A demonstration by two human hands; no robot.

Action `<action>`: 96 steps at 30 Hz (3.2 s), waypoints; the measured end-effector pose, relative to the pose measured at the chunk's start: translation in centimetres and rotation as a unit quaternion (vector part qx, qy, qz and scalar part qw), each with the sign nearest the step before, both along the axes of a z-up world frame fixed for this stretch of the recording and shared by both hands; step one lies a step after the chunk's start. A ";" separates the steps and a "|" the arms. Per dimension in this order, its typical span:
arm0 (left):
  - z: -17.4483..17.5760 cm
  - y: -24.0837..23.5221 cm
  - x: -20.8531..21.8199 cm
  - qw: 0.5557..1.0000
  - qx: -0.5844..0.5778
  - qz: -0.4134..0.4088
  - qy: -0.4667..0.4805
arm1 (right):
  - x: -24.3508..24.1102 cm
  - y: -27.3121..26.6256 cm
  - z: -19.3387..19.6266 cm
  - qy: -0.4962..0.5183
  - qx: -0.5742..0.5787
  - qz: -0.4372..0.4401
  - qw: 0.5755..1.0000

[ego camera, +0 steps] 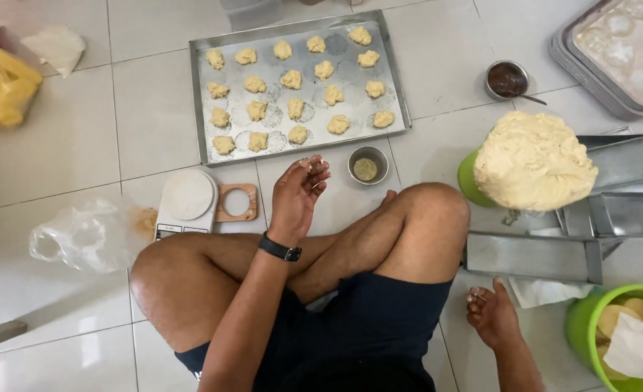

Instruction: Oiling the interior of a rectangular metal baking pan using a small cloth or paper.

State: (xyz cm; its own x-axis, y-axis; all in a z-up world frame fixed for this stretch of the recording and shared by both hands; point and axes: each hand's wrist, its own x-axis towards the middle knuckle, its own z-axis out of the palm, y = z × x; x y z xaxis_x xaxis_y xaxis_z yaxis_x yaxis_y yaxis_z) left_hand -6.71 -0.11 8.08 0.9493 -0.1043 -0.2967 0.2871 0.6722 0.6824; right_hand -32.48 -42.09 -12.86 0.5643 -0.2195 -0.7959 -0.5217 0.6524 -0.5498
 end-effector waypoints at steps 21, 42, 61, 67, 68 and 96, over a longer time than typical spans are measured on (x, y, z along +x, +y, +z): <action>-3.0 2.0 -0.5 0.995 0.088 -0.015 0.053 | 4.9 -2.1 1.9 0.074 -0.088 0.074 0.991; -3.8 2.4 -0.9 0.996 0.007 -0.080 0.026 | 1.1 5.9 23.0 -0.015 -0.231 0.220 0.948; -6.9 3.3 -6.3 0.971 -0.237 -0.015 0.037 | 21.0 23.9 23.8 -0.192 -0.263 0.808 0.491; -4.1 4.3 -5.8 0.935 -0.301 -0.145 -0.118 | 20.6 25.9 24.8 -0.257 -0.389 0.825 0.320; -4.2 4.4 -5.7 0.929 -0.316 -0.143 -0.126 | 21.0 25.8 24.9 -0.226 -0.306 0.831 0.405; -6.0 6.5 -3.5 0.910 -0.371 -0.177 -0.053 | 14.2 11.3 16.9 -0.422 -0.306 0.178 0.835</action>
State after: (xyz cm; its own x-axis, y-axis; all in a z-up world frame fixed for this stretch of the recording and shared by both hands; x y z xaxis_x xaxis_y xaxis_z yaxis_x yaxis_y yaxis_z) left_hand -10.16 6.35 2.09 0.8362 -0.5439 0.0711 0.5347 0.8372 0.1150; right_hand -18.33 -30.81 4.02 0.9833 -0.1388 0.1173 0.1186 0.0010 -0.9929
